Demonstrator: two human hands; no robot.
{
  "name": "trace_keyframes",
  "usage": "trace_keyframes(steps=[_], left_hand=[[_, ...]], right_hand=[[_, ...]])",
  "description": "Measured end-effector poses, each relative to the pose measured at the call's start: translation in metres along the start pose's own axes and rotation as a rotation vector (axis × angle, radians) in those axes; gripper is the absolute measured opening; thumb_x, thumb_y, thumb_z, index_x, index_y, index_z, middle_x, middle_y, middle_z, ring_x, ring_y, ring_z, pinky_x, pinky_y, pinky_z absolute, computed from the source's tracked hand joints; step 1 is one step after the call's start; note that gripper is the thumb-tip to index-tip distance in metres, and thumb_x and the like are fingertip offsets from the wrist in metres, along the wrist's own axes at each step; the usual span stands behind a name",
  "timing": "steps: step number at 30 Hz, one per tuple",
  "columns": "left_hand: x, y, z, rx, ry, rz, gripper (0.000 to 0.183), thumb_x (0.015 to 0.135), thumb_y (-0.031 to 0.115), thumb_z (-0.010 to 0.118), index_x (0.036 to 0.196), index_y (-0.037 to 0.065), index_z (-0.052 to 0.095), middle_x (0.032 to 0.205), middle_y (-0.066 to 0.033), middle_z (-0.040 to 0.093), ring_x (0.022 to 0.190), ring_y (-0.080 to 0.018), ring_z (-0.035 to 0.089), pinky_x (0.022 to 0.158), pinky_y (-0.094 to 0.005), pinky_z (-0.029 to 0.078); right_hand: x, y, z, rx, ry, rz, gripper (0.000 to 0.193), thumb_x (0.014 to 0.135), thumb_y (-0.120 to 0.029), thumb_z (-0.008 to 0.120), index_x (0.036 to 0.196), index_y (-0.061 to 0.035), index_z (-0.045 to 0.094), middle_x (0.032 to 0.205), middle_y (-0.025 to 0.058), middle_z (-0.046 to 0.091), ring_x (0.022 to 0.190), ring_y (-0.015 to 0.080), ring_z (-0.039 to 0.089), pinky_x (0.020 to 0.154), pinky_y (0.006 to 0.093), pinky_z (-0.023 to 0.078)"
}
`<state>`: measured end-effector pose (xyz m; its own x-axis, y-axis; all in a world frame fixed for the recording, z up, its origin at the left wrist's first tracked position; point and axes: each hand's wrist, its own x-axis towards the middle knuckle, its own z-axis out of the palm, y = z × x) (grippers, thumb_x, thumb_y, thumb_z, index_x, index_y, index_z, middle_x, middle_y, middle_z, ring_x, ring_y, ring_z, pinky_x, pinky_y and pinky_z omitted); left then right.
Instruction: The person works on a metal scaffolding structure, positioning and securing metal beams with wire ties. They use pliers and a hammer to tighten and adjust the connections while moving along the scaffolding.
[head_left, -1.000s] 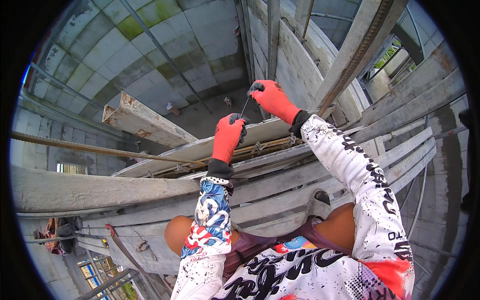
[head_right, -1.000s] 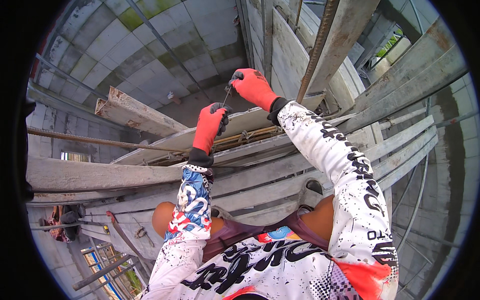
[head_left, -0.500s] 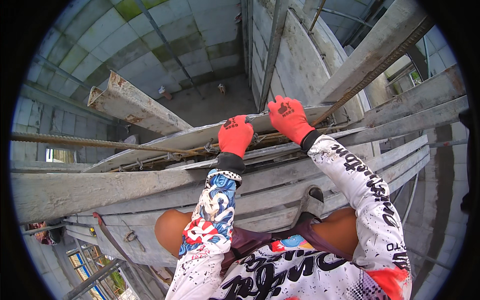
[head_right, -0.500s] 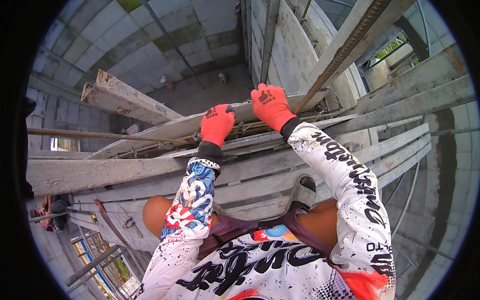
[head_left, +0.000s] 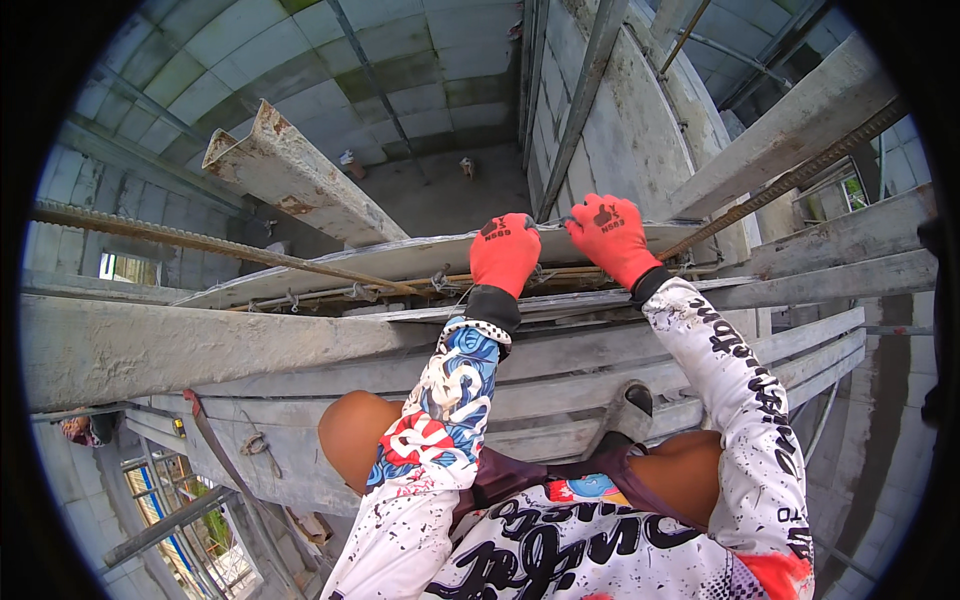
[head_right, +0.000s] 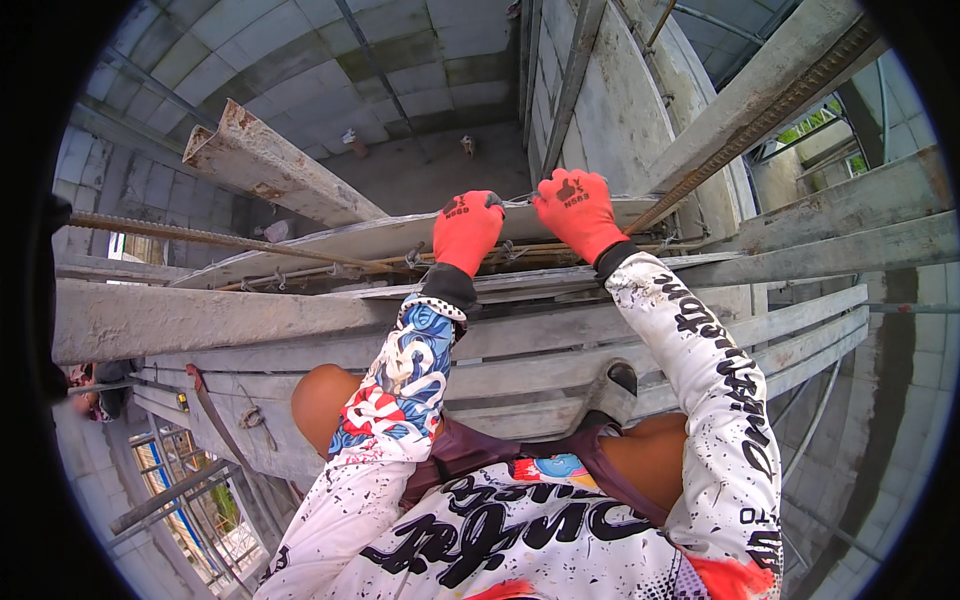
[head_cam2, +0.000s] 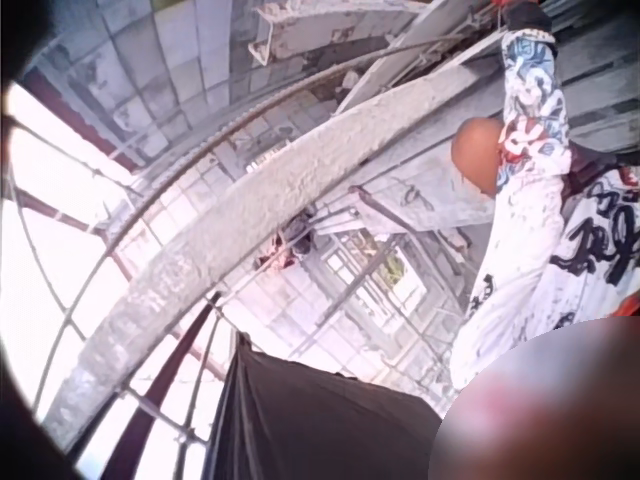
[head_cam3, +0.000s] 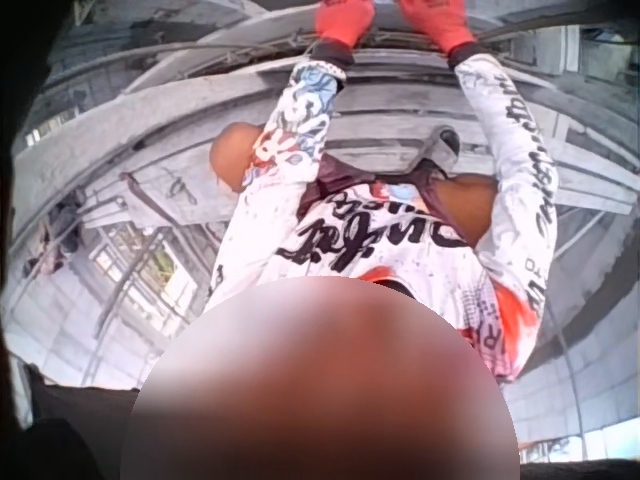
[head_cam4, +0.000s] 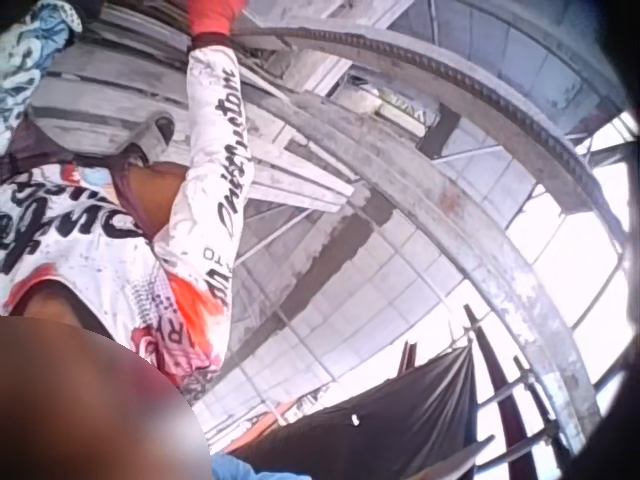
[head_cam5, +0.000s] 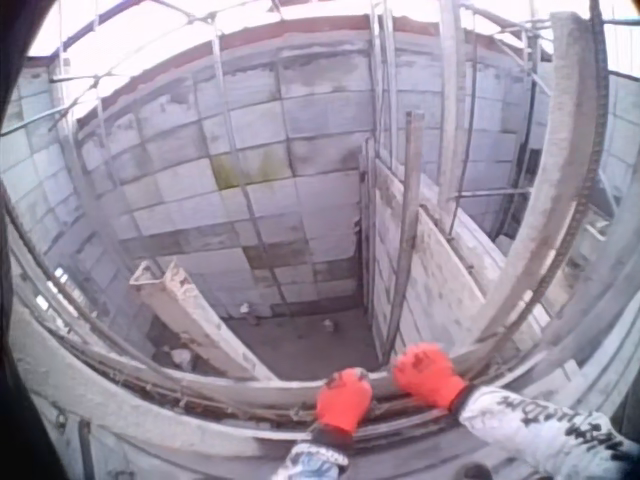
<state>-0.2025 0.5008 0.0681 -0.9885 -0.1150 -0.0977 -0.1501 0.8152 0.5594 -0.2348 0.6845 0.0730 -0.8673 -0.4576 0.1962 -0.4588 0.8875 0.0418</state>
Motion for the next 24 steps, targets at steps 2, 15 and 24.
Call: trace_keyframes(steps=[2,15,24], left_hand=[[0.001,-0.001,0.006,-0.009,0.014,-0.032,0.022,0.09,0.027,0.058,0.087,0.012,0.073,0.091,-0.0136,0.073,0.089,-0.0366,0.069,0.077,-0.0456,0.055],[-0.003,-0.003,0.034,-0.899,-0.197,-0.389,0.023,0.092,0.01,0.054,0.097,0.0,0.074,0.07,-0.0078,0.068,0.056,-0.0146,0.062,0.051,-0.0278,0.045],[-0.003,-0.009,0.025,-0.583,-0.215,-0.194,0.021,0.089,0.011,0.058,0.096,0.002,0.075,0.068,-0.004,0.063,0.059,-0.0141,0.059,0.057,-0.0321,0.044]], right_hand=[[-0.002,-0.001,0.003,0.033,0.009,0.006,0.021,0.086,-0.034,0.069,0.082,-0.013,0.07,0.083,0.0068,0.064,0.083,0.0287,0.066,0.069,0.0433,0.05],[-0.016,-0.017,0.013,0.177,-0.036,0.198,0.028,0.092,-0.035,0.061,0.085,-0.0104,0.072,0.083,0.0107,0.071,0.082,0.0319,0.07,0.07,0.0437,0.054],[-0.012,-0.002,-0.01,0.134,-0.261,0.045,0.024,0.092,-0.029,0.064,0.104,-0.0088,0.066,0.102,0.0131,0.067,0.094,0.0335,0.067,0.08,0.0449,0.052]])
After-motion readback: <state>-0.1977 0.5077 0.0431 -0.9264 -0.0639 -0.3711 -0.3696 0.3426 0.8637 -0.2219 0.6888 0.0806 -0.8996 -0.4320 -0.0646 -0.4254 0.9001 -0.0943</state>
